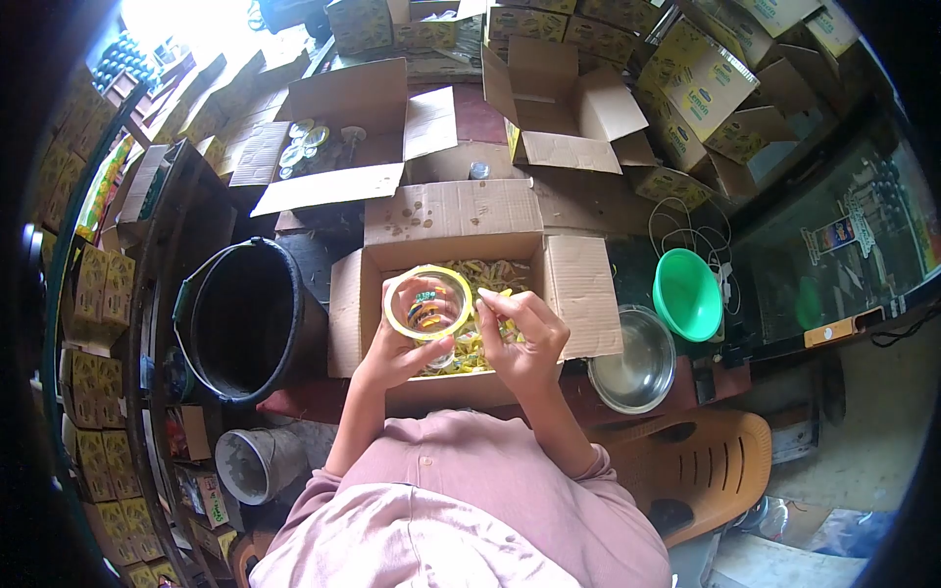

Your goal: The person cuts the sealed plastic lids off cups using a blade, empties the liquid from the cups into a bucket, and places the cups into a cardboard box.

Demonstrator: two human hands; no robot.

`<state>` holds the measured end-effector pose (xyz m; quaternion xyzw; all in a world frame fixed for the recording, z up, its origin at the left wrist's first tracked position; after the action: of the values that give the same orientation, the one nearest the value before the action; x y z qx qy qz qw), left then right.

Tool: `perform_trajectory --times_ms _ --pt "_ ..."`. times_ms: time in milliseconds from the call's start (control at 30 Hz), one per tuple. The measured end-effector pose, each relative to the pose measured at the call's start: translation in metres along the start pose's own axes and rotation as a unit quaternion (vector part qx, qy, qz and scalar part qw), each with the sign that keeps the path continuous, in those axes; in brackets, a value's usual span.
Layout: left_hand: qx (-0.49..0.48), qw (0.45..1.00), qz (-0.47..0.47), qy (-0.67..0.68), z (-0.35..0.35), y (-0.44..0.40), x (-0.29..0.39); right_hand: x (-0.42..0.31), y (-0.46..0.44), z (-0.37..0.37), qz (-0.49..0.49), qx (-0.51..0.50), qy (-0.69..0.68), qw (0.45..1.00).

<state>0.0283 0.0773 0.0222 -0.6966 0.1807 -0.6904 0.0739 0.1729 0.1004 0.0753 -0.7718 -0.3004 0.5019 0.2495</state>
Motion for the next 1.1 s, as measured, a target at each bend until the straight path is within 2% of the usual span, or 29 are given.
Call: perform_trajectory --times_ms 67,367,500,700,900,1100 --pt "0.016 0.999 0.005 0.037 -0.002 0.0 -0.002 -0.004 0.002 -0.003 -0.011 -0.009 0.02 1.0" --pt "0.02 1.0 -0.023 0.005 -0.004 0.002 -0.004 -0.015 0.005 -0.002 -0.048 -0.001 0.078 0.996" --pt "0.011 0.997 -0.028 -0.066 -0.004 0.004 -0.003 -0.016 0.002 0.0 -0.049 -0.013 0.1 0.994" --pt "-0.002 0.997 -0.036 -0.073 -0.006 0.006 -0.006 -0.006 -0.003 0.006 -0.039 -0.055 0.048 0.997" --pt "0.001 0.995 -0.017 -0.099 -0.011 0.009 -0.011 -0.006 -0.006 0.012 -0.071 -0.094 0.063 0.991" --pt "0.006 0.995 -0.028 -0.099 -0.016 0.01 -0.011 -0.001 -0.006 0.011 -0.055 -0.091 0.049 0.993"
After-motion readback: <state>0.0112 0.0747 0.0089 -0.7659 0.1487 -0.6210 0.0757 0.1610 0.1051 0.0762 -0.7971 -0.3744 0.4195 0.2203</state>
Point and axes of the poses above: each hand's wrist, its own y-axis away from the middle knuckle, its own z-axis out of the palm, x = y × z, the point moved 7 cm from there along -y, towards the middle knuckle, and after that the axes turned 5 degrees about -x, right-handed, at the moved point
